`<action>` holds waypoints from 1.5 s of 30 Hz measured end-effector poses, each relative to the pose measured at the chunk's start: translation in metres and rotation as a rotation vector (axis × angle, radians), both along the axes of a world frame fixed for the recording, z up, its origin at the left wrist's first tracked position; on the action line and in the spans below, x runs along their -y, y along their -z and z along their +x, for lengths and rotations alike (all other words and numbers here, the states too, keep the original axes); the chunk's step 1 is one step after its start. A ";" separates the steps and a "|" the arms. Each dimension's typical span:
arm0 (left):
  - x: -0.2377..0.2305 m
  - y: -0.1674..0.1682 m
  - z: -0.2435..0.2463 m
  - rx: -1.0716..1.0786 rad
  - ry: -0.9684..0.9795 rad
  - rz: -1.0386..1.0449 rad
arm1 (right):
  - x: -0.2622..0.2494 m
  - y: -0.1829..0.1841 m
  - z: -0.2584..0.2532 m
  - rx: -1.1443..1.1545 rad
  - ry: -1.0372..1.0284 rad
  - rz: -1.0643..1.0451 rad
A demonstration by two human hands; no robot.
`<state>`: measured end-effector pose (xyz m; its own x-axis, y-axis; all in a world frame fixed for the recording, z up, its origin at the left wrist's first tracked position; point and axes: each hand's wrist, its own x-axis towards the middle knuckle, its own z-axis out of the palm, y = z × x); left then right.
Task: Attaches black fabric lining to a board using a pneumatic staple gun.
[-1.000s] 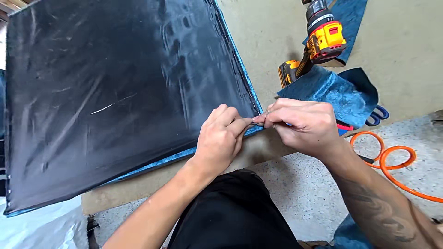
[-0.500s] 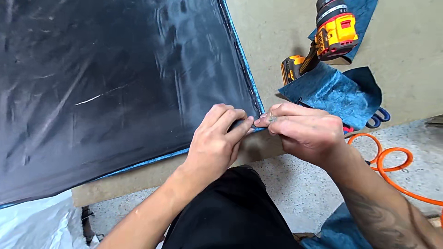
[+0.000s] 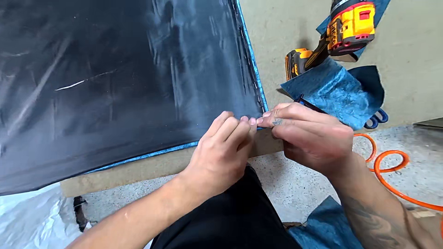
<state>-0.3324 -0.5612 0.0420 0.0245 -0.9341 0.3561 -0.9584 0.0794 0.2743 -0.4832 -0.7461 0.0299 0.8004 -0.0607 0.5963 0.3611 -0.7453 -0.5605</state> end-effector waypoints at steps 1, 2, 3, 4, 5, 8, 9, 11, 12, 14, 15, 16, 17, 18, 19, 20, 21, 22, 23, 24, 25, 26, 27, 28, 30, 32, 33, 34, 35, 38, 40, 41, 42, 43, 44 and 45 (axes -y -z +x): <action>-0.003 0.005 -0.003 0.018 -0.018 0.000 | 0.000 -0.001 0.000 -0.012 -0.004 -0.010; -0.007 0.011 -0.006 0.041 -0.041 -0.016 | 0.001 -0.002 -0.001 -0.025 -0.007 0.004; -0.009 0.017 -0.010 0.061 -0.073 -0.041 | 0.002 -0.003 -0.001 -0.031 -0.004 0.049; -0.010 0.024 -0.013 0.069 -0.111 -0.072 | 0.003 -0.002 -0.005 -0.035 0.015 0.132; -0.010 0.030 -0.017 0.060 -0.152 -0.098 | 0.006 0.002 -0.014 -0.039 0.069 0.241; -0.009 0.041 -0.024 -0.022 -0.246 -0.148 | 0.015 0.052 -0.065 -0.240 0.669 0.326; -0.010 0.043 -0.025 -0.017 -0.254 -0.152 | 0.014 0.077 -0.083 -0.444 0.876 0.241; -0.012 0.050 -0.025 0.048 -0.246 -0.158 | 0.011 0.122 -0.112 -0.775 0.994 0.128; -0.012 0.054 -0.024 0.085 -0.242 -0.166 | 0.009 0.137 -0.116 -0.867 1.006 0.048; -0.012 0.061 -0.024 0.147 -0.232 -0.187 | 0.012 0.146 -0.111 -0.949 0.992 -0.077; -0.012 0.064 -0.024 0.168 -0.228 -0.197 | 0.018 0.147 -0.105 -0.988 0.969 -0.087; -0.012 0.066 -0.024 0.183 -0.224 -0.203 | 0.027 0.148 -0.102 -1.040 0.937 -0.079; -0.012 0.068 -0.024 0.192 -0.215 -0.208 | 0.036 0.146 -0.100 -1.097 0.903 -0.044; -0.012 0.069 -0.021 0.204 -0.201 -0.213 | 0.042 0.139 -0.098 -1.148 0.873 0.030; -0.013 0.071 -0.019 0.217 -0.178 -0.216 | 0.043 0.126 -0.098 -1.174 0.861 0.117; -0.016 0.072 -0.018 0.228 -0.150 -0.221 | 0.034 0.104 -0.100 -1.187 0.896 0.201; -0.018 0.073 -0.016 0.238 -0.126 -0.224 | 0.019 0.073 -0.100 -1.185 0.961 0.267; -0.019 0.073 -0.015 0.236 -0.110 -0.227 | 0.001 0.037 -0.099 -1.166 1.024 0.317; -0.020 0.073 -0.013 0.221 -0.098 -0.234 | -0.020 0.000 -0.099 -1.121 1.064 0.380; -0.020 0.073 -0.012 0.208 -0.091 -0.246 | -0.043 -0.035 -0.099 -1.027 1.062 0.502; -0.019 0.073 -0.012 0.190 -0.085 -0.267 | -0.066 -0.065 -0.097 -0.914 1.021 0.615; -0.017 0.073 -0.012 0.175 -0.084 -0.282 | -0.085 -0.087 -0.094 -0.821 0.968 0.676; -0.016 0.073 -0.013 0.174 -0.085 -0.287 | -0.101 -0.100 -0.090 -0.757 0.932 0.691; -0.016 0.072 -0.013 0.190 -0.083 -0.279 | -0.114 -0.108 -0.083 -0.719 0.925 0.663; -0.015 0.069 -0.010 0.240 -0.078 -0.269 | -0.127 -0.117 -0.065 -0.697 0.921 0.572; -0.014 0.066 -0.008 0.281 -0.080 -0.262 | -0.132 -0.120 -0.050 -0.730 0.910 0.530; -0.012 0.065 -0.007 0.299 -0.084 -0.264 | -0.134 -0.120 -0.044 -0.755 0.911 0.523; -0.011 0.063 -0.006 0.310 -0.091 -0.264 | -0.136 -0.120 -0.039 -0.784 0.918 0.508; -0.010 0.061 -0.005 0.315 -0.097 -0.258 | -0.138 -0.120 -0.035 -0.815 0.931 0.485; -0.010 0.059 -0.005 0.335 -0.112 -0.234 | -0.146 -0.118 -0.024 -0.864 1.008 0.393; -0.011 0.060 -0.005 0.367 -0.120 -0.217 | -0.150 -0.119 -0.019 -0.901 1.053 0.361; -0.012 0.061 -0.006 0.377 -0.121 -0.208 | -0.152 -0.121 -0.017 -0.925 1.070 0.352; -0.013 0.060 -0.006 0.371 -0.112 -0.197 | -0.154 -0.123 -0.016 -0.936 1.081 0.340; -0.016 0.058 -0.005 0.342 -0.084 -0.175 | -0.157 -0.123 -0.017 -0.925 1.097 0.334; -0.020 0.054 -0.003 0.268 -0.030 -0.143 | -0.162 -0.123 -0.020 -0.896 1.116 0.329; -0.025 0.048 0.001 0.139 0.032 -0.106 | -0.167 -0.120 -0.025 -0.860 1.140 0.331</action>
<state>-0.3318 -0.5361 -0.0061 -0.0609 -0.8906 0.4507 -0.9829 0.1321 0.1282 -0.5079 -0.5788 0.1496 0.3203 -0.9268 -0.1959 -0.8494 -0.1894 -0.4927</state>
